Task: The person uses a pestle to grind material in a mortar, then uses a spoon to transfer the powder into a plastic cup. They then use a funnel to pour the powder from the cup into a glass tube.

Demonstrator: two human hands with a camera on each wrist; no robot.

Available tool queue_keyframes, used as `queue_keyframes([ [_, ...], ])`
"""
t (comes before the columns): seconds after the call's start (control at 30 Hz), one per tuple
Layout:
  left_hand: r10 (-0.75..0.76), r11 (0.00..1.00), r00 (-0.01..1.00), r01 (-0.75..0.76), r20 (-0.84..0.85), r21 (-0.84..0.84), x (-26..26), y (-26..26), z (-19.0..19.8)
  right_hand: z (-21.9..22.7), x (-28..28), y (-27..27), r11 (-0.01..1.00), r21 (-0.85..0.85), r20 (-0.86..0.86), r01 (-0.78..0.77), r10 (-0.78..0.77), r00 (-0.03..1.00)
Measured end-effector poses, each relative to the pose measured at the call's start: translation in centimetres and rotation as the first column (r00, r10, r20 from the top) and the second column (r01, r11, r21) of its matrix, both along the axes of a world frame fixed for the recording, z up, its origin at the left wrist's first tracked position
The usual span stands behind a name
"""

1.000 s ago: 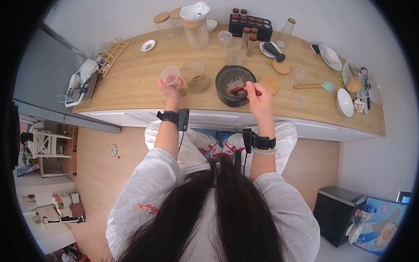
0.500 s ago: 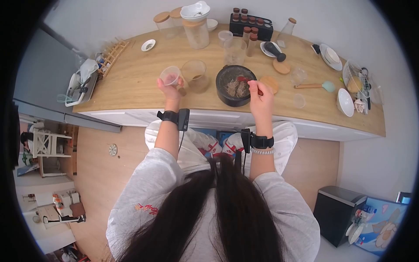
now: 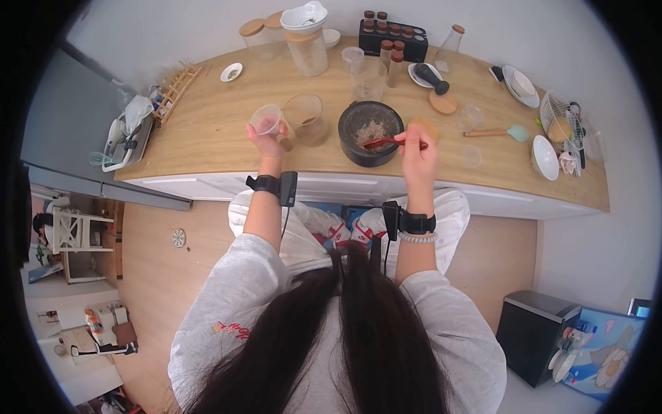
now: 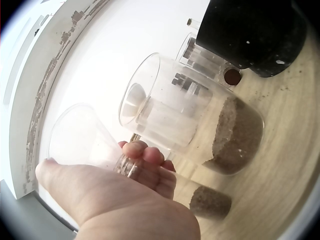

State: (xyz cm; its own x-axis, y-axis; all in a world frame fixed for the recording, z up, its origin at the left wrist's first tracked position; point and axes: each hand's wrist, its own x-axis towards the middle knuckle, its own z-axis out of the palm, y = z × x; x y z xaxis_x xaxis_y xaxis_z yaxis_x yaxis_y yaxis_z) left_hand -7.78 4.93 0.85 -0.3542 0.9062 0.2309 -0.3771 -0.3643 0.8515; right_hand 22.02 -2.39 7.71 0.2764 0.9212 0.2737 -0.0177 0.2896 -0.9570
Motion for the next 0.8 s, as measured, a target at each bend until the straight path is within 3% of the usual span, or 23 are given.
queue_keyframes([
  [0.1, 0.018, 0.999, 1.000, -0.018, -0.005, -0.044, 0.0, 0.0, 0.0, -0.1, -0.9, 0.3, 0.995, -0.069, 0.164, -0.079, 0.089, 0.982],
  [0.2, 0.033, 0.997, 0.999, -0.033, -0.006, -0.065, 0.2, -0.1, 0.6, -1.9, -0.4, 1.3, 0.985, 0.154, 0.327, 0.077, -0.124, 0.937],
  [0.3, 0.030, 0.997, 0.999, -0.029, 0.011, -0.068, 0.1, -0.1, 0.3, -0.5, -0.8, 0.8, 0.983, 0.139, 0.139, 0.117, -0.137, 0.981],
  [0.4, 0.030, 0.998, 1.000, -0.030, -0.002, -0.059, 0.2, -0.1, 0.3, -0.2, 0.4, 0.1, 0.999, -0.046, 0.063, 0.006, -0.003, 0.998],
  [0.5, 0.016, 0.999, 1.000, -0.017, -0.019, -0.050, 0.1, -0.2, 0.3, -0.2, -0.1, 0.6, 0.998, -0.055, 0.283, 0.011, 0.006, 0.959],
  [0.6, 0.030, 0.999, 0.999, -0.031, -0.011, -0.042, 0.2, -0.1, 0.5, -0.9, -0.8, 0.9, 0.950, 0.279, 0.500, 0.141, -0.269, 0.823],
  [0.7, 0.043, 0.998, 0.999, -0.043, -0.001, -0.037, 0.0, -0.2, 0.3, -0.3, -0.7, 0.7, 0.983, 0.074, 0.227, 0.168, -0.181, 0.957],
  [0.8, 0.035, 0.998, 0.999, -0.035, 0.010, -0.044, 0.2, 0.0, 0.3, 0.0, 0.4, 0.4, 0.986, 0.062, 0.344, 0.154, -0.166, 0.924],
])
